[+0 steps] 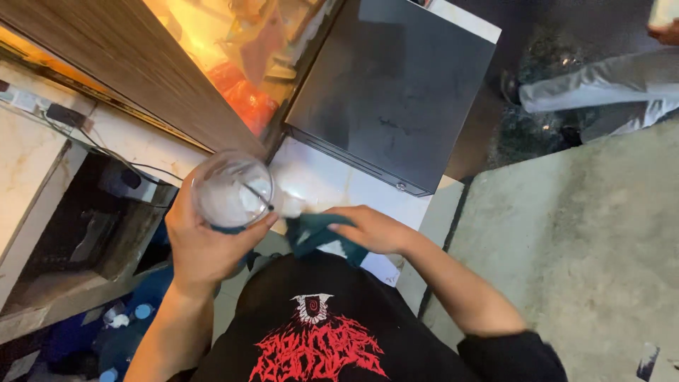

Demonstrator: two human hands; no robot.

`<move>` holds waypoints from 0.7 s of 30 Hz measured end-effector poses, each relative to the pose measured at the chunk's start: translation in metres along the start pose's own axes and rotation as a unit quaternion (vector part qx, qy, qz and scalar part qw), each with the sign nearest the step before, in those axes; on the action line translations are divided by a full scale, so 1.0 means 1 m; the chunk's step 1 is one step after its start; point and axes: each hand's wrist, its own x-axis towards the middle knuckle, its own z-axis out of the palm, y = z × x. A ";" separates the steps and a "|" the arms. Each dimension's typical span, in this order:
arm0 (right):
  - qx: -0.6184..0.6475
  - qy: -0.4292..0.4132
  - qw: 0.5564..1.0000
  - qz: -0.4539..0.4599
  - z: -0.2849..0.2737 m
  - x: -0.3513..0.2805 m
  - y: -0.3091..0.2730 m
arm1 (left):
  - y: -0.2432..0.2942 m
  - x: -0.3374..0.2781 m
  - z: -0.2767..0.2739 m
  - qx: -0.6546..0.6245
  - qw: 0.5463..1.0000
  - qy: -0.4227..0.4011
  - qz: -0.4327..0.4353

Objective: The recorder cleans a glass with a cloth, wipes down a counter surface, and organizes straws and other items at a service counter.

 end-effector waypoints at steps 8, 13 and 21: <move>-0.063 0.375 0.901 0.207 -0.139 -0.063 0.012 | -0.002 -0.022 -0.022 0.007 0.999 -0.004 -0.045; -0.283 0.255 0.892 0.243 -0.150 -0.038 0.085 | -0.004 -0.035 -0.020 0.028 0.998 0.016 -0.058; -0.344 0.178 0.895 0.224 -0.064 0.045 0.028 | -0.009 -0.052 -0.015 0.037 0.995 0.031 -0.084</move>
